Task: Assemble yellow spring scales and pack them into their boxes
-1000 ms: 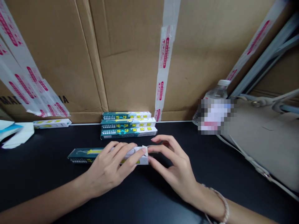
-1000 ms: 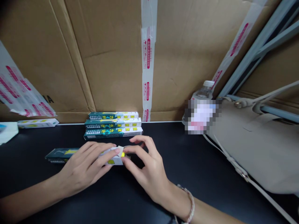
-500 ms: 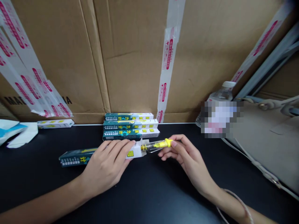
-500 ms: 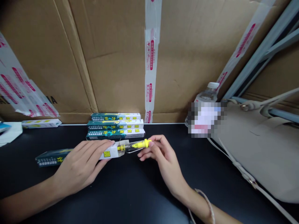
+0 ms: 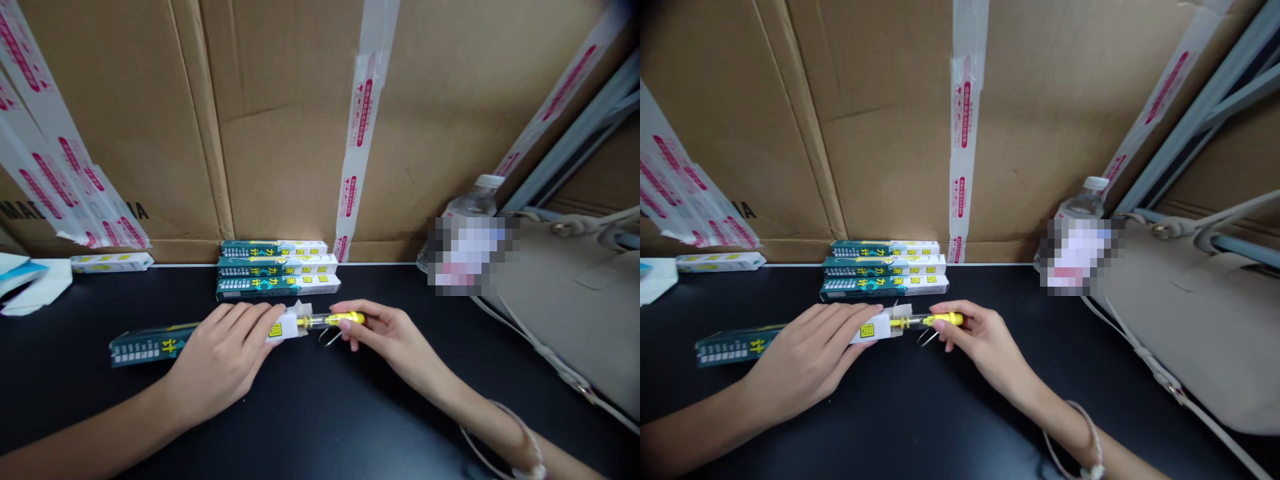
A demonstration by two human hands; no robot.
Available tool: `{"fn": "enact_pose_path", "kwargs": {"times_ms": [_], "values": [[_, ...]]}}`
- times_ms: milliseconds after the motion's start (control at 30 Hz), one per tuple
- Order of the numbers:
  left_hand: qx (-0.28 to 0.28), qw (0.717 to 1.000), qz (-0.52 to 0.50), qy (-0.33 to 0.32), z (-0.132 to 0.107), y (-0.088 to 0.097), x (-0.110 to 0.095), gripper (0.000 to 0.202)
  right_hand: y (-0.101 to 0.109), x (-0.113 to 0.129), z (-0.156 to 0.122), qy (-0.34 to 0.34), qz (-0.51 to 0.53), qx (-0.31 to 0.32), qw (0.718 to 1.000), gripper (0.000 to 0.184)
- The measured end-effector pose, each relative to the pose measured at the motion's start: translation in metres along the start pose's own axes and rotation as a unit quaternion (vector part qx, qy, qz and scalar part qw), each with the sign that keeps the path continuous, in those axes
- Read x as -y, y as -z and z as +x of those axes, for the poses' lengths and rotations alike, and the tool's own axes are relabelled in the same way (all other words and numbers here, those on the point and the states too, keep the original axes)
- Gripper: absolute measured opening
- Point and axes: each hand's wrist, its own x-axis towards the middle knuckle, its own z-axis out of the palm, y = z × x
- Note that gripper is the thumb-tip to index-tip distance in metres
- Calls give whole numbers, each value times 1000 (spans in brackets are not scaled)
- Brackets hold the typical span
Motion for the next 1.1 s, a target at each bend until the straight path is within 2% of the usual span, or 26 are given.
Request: {"fn": "enact_pose_path", "kwargs": {"times_ms": [200, 267, 400, 567, 700, 833, 967, 1100], "values": [[-10, 998, 47, 47, 2, 1, 1, 27, 60, -2, 19, 53, -140, -9, 989, 38], [-12, 996, 69, 54, 2, 1, 1, 27, 79, -3, 23, 56, -175, 5, 983, 37], [-23, 995, 84, 52, 2, 0, 2, 28, 97, -4, 25, 56, -220, 59, 972, 36], [-37, 997, 61, 36, 2, 1, 2, 30, 87, 1, 22, 71, -275, 96, 954, 28], [-8, 996, 72, 50, 1, -1, 2, 29, 71, 4, 15, 92, -317, 94, 939, 20], [16, 995, 79, 64, 0, -2, 2, 31, 57, 7, 7, 152, -404, 77, 899, 18], [15, 995, 78, 62, 0, -3, 1, 30, 48, 10, 2, 198, -473, 81, 855, 20], [-6, 997, 57, 48, 1, -2, 1, 27, 44, 11, 0, 223, -496, 69, 837, 22]]}}
